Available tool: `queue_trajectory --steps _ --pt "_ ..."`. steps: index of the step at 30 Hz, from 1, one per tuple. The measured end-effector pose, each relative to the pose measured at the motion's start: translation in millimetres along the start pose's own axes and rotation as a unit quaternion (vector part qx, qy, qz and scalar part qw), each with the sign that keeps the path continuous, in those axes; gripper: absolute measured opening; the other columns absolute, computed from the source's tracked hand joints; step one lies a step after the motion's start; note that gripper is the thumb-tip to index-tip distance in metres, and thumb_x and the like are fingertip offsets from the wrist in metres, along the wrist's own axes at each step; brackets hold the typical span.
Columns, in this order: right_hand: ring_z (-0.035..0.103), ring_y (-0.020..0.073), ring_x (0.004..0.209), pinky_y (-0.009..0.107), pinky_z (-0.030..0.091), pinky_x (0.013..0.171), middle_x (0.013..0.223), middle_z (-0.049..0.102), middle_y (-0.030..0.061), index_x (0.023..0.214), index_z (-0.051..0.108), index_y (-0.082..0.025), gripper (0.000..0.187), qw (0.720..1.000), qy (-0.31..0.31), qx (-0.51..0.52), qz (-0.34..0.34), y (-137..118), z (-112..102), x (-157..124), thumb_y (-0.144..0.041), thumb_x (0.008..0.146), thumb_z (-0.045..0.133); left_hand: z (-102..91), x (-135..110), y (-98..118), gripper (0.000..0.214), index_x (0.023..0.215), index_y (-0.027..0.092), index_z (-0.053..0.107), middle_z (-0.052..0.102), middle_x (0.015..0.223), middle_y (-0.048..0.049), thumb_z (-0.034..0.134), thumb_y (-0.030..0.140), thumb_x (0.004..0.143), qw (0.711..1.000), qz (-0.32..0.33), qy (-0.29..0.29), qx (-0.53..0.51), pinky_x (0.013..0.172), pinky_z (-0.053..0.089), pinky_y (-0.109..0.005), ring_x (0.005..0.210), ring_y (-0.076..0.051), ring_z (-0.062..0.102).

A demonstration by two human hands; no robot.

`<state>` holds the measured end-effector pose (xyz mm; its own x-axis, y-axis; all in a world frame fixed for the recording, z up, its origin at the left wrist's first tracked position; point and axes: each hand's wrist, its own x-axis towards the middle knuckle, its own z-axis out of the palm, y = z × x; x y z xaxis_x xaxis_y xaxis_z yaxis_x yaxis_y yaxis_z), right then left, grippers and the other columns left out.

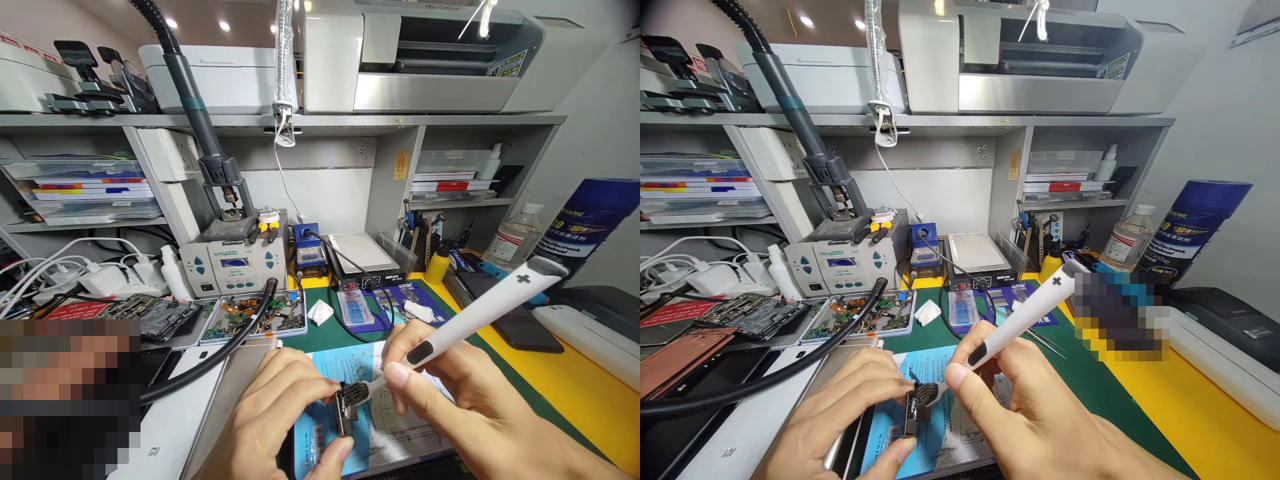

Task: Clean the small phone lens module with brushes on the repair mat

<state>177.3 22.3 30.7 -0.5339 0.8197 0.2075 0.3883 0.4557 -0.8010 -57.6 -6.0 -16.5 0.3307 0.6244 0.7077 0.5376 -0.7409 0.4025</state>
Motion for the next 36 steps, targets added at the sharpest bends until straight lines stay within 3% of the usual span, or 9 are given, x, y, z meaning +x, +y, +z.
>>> queue_trajectory --steps 10,16,24,31,36 --pt "0.051 0.0181 0.074 0.028 0.048 0.066 0.08 0.053 0.0007 0.087 0.055 -0.025 0.028 1.0 0.01 0.004 -0.005 -1.0 -1.9 -0.4 -0.044 0.104 0.042 -2.0 -0.4 0.3 0.033 0.108 0.016 0.061 0.068 0.092 -0.0062 0.072 0.009 0.077 1.0 0.021 -0.019 -0.002 0.083 0.054 -0.04 0.09 -0.021 0.061" --pt "0.05 0.0179 0.071 0.028 0.047 0.066 0.077 0.051 0.0005 0.081 0.054 -0.024 0.032 1.0 0.014 -0.008 0.0 0.8 -1.4 3.0 -0.045 0.103 0.042 -3.7 1.7 -0.3 0.031 0.103 0.014 0.064 0.069 0.085 -0.0074 0.072 0.009 0.074 0.998 0.055 0.007 0.016 0.078 0.054 -0.041 0.082 -0.022 0.062" --pt "0.05 0.0173 0.074 0.026 0.047 0.068 0.081 0.052 -0.0001 0.087 0.055 -0.025 0.026 1.0 0.014 -0.006 -0.009 7.1 -1.2 -5.1 -0.042 0.103 0.044 -0.7 3.9 1.0 0.031 0.104 0.012 0.065 0.07 0.084 -0.0086 0.072 0.01 0.074 0.995 0.085 0.014 0.056 0.08 0.053 -0.046 0.081 -0.023 0.062" --pt "0.049 0.0167 0.073 0.027 0.046 0.068 0.081 0.053 -0.0004 0.087 0.054 -0.024 0.026 1.0 0.013 -0.007 -0.018 2.9 -0.1 -0.8 -0.041 0.104 0.044 -1.8 1.9 -2.7 0.027 0.103 0.011 0.065 0.067 0.085 -0.009 0.072 0.009 0.076 0.998 0.06 0.014 0.027 0.078 0.052 -0.043 0.082 -0.022 0.059" --pt "0.052 0.0151 0.073 0.025 0.047 0.069 0.081 0.053 -0.0017 0.089 0.055 -0.025 0.021 0.999 0.0 0.016 -0.035 1.7 -1.7 0.4 -0.034 0.104 0.044 -0.8 -2.4 -2.3 0.031 0.108 0.013 0.063 0.066 0.092 -0.0064 0.072 0.009 0.079 0.999 0.027 -0.02 0.006 0.086 0.052 -0.039 0.09 -0.02 0.058"
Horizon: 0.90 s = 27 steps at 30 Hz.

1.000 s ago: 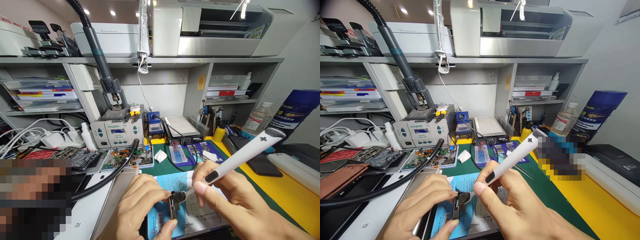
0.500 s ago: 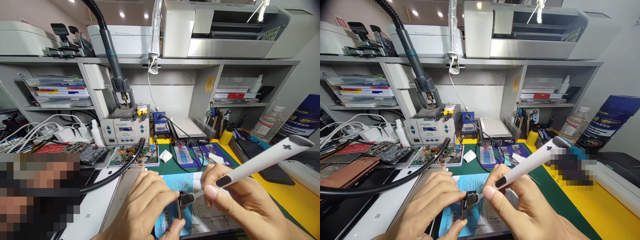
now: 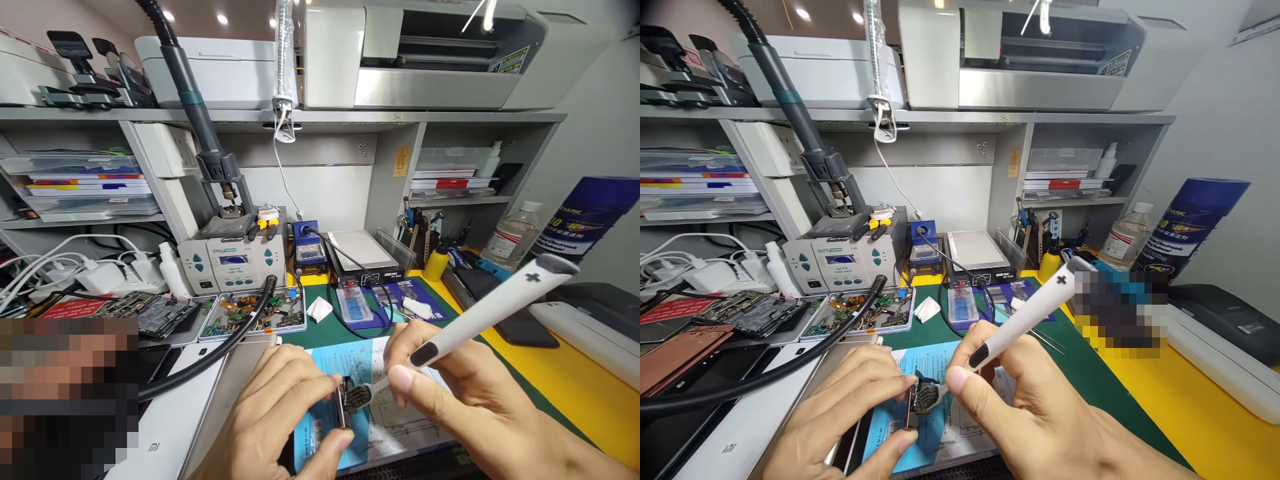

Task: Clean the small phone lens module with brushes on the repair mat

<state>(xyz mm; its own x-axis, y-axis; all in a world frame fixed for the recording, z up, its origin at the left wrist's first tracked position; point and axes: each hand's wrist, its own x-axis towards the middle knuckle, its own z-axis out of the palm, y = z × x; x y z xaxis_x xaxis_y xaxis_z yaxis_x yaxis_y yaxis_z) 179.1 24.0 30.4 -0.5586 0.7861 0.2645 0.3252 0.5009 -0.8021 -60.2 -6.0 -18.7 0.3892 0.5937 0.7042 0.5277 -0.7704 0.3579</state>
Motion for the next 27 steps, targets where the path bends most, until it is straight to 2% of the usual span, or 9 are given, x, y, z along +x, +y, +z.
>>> queue_trajectory --steps 4,11,17,24,27 --pt "0.052 0.0147 0.075 0.026 0.046 0.072 0.082 0.054 -0.0018 0.09 0.055 -0.024 0.017 1.0 0.012 -0.014 -0.023 0.3 0.0 1.9 -0.029 0.104 0.045 1.0 -3.6 0.7 0.03 0.11 0.018 0.062 0.066 0.093 -0.0035 0.071 0.011 0.082 0.999 -0.034 0.004 -0.008 0.092 0.051 -0.037 0.097 -0.02 0.059" --pt "0.052 0.0147 0.069 0.026 0.045 0.064 0.076 0.053 -0.0017 0.087 0.053 -0.022 0.02 1.0 0.004 0.004 -0.025 -2.8 0.2 3.8 -0.03 0.103 0.043 0.3 -1.8 -2.7 0.032 0.112 0.017 0.06 0.067 0.098 -0.0038 0.071 0.012 0.082 1.0 -0.003 -0.016 0.002 0.09 0.052 -0.032 0.099 -0.019 0.06" --pt "0.051 0.0136 0.067 0.025 0.045 0.063 0.074 0.054 -0.0024 0.087 0.054 -0.021 0.017 0.999 0.025 -0.006 -0.041 -4.6 -1.2 4.0 -0.026 0.101 0.045 -1.9 -3.3 -5.1 0.034 0.115 0.017 0.06 0.066 0.1 -0.0042 0.072 0.013 0.083 0.999 0.004 -0.028 0.016 0.092 0.051 -0.031 0.101 -0.018 0.059" --pt "0.051 0.0137 0.067 0.025 0.044 0.061 0.074 0.054 -0.0023 0.087 0.054 -0.021 0.018 0.999 0.005 0.027 -0.017 -2.4 -2.7 4.4 -0.029 0.102 0.047 -2.3 -1.8 -7.3 0.035 0.117 0.017 0.059 0.068 0.1 -0.0037 0.071 0.014 0.084 0.999 0.018 -0.039 0.019 0.091 0.051 -0.03 0.102 -0.018 0.059" --pt "0.052 0.0131 0.068 0.025 0.045 0.064 0.076 0.055 -0.0024 0.086 0.055 -0.021 0.019 0.999 0.012 0.021 -0.027 -2.6 -3.3 4.4 -0.028 0.102 0.047 -2.3 -1.3 -7.9 0.035 0.117 0.018 0.059 0.069 0.101 -0.0039 0.072 0.016 0.084 0.999 0.017 -0.04 0.03 0.092 0.051 -0.03 0.104 -0.019 0.06"
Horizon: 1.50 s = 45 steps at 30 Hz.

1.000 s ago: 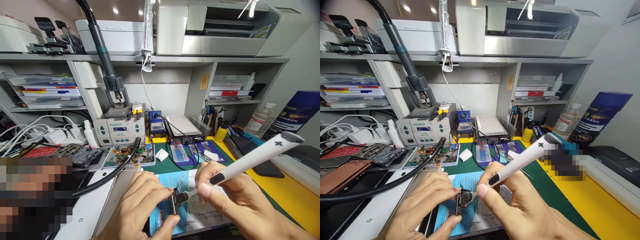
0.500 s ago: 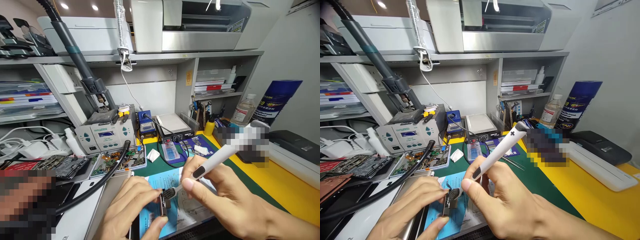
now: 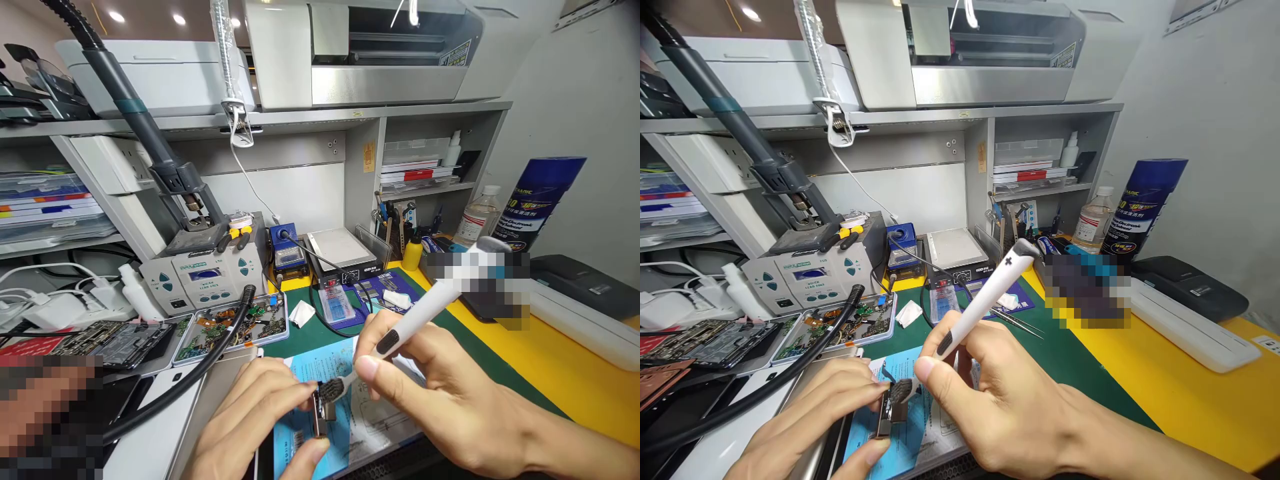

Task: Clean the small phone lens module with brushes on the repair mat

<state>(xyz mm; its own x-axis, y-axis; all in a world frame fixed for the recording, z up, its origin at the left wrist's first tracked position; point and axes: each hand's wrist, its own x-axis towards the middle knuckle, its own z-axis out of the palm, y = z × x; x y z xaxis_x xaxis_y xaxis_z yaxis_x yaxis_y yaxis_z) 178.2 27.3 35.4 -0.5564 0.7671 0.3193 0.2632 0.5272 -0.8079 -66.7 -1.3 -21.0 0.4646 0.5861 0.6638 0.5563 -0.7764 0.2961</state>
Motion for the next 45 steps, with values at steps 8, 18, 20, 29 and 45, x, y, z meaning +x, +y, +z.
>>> queue_trajectory --steps 8,18,20,29,45 --pt "0.051 0.0135 0.066 0.025 0.044 0.061 0.073 0.053 -0.0023 0.085 0.054 -0.021 0.019 1.0 0.004 -0.019 -0.003 0 2 2 -0.026 0.101 0.046 -1.6 0 1 0.034 0.115 0.018 0.059 0.068 0.1 -0.0047 0.072 0.014 0.083 1.0 0.007 -0.001 0.008 0.091 0.052 -0.031 0.103 -0.019 0.062" --pt "0.052 0.0143 0.067 0.026 0.044 0.061 0.073 0.054 -0.0015 0.085 0.054 -0.021 0.02 0.999 0.016 -0.034 -0.003 -1 1 1 -0.028 0.101 0.045 -2.7 1 2 0.035 0.114 0.019 0.059 0.069 0.099 -0.0036 0.073 0.015 0.082 1.0 0.006 0.003 0.006 0.091 0.052 -0.03 0.101 -0.018 0.063" --pt "0.052 0.0145 0.067 0.026 0.044 0.061 0.074 0.054 -0.0014 0.084 0.054 -0.021 0.021 0.999 0.021 -0.036 -0.005 -2 1 1 -0.029 0.101 0.044 -3.1 2 3 0.034 0.113 0.02 0.06 0.07 0.099 -0.0036 0.073 0.016 0.083 1.0 0.005 0.007 0.007 0.091 0.053 -0.03 0.099 -0.019 0.064" --pt "0.052 0.0158 0.068 0.028 0.045 0.063 0.074 0.054 -0.0012 0.086 0.053 -0.023 0.019 1.0 0.007 -0.008 0.021 1 1 1 -0.031 0.102 0.045 -0.3 3 1 0.034 0.116 0.017 0.059 0.071 0.098 -0.005 0.072 0.016 0.084 1.0 0.016 0.015 -0.005 0.091 0.053 -0.036 0.097 -0.021 0.065" --pt "0.053 0.0191 0.078 0.028 0.046 0.071 0.081 0.054 0.0008 0.083 0.057 -0.024 0.028 0.998 0.018 -0.028 0.051 15 1 -8 -0.04 0.103 0.046 -2.6 5 5 0.036 0.116 0.013 0.062 0.071 0.089 -0.0102 0.071 0.012 0.081 0.997 0.037 0.063 -0.03 0.081 0.053 -0.044 0.084 -0.022 0.06"
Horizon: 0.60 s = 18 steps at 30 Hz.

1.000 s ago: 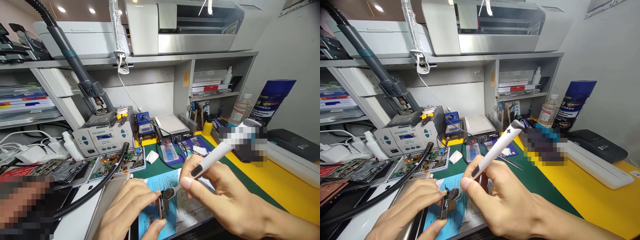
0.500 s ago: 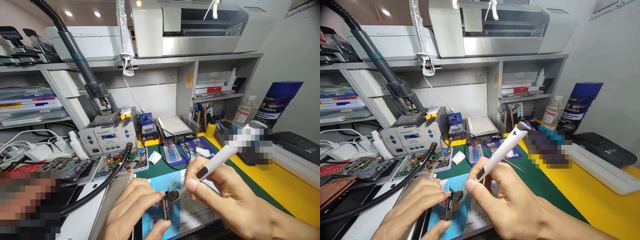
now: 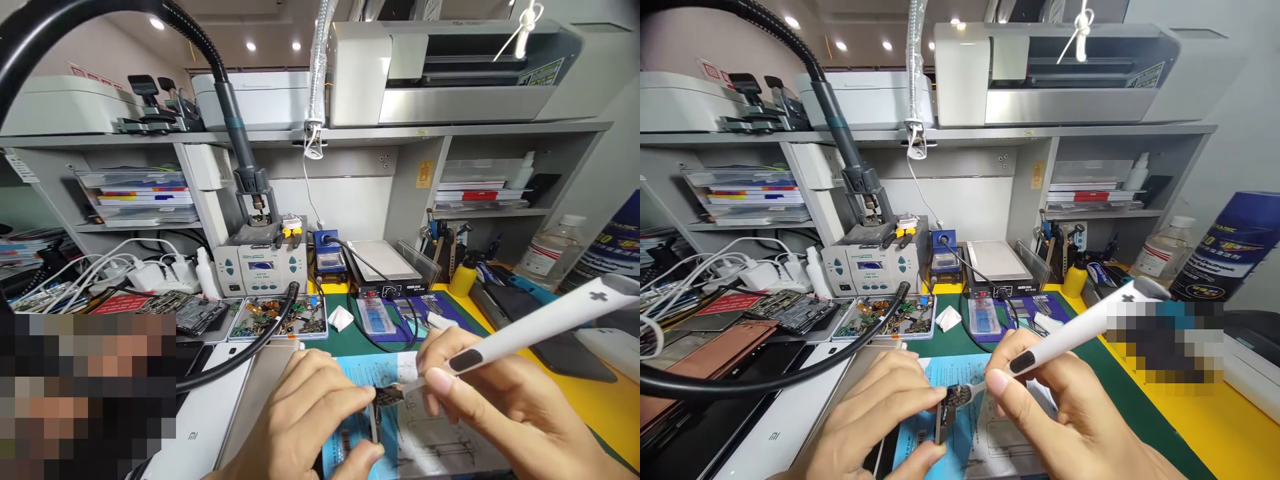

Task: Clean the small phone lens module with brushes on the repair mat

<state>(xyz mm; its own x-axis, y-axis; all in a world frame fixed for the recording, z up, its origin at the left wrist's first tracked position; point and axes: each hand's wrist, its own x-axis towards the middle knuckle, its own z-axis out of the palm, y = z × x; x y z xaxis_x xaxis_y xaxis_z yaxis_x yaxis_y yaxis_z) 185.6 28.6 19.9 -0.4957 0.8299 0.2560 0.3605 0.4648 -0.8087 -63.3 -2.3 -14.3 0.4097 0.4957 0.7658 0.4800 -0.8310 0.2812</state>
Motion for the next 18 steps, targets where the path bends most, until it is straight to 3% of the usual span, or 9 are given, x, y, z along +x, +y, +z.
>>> queue_trajectory --steps 18 --pt "0.055 0.0179 0.07 0.024 0.051 0.062 0.075 0.058 0.0018 0.075 0.063 -0.023 0.031 0.999 0.032 -0.006 -0.015 -7.0 0.1 2.5 -0.04 0.099 0.053 -0.2 0.9 1.1 0.034 0.112 0.013 0.064 0.072 0.087 -0.009 0.072 0.015 0.079 0.999 0.001 0.032 0.021 0.081 0.053 -0.044 0.082 -0.022 0.061"
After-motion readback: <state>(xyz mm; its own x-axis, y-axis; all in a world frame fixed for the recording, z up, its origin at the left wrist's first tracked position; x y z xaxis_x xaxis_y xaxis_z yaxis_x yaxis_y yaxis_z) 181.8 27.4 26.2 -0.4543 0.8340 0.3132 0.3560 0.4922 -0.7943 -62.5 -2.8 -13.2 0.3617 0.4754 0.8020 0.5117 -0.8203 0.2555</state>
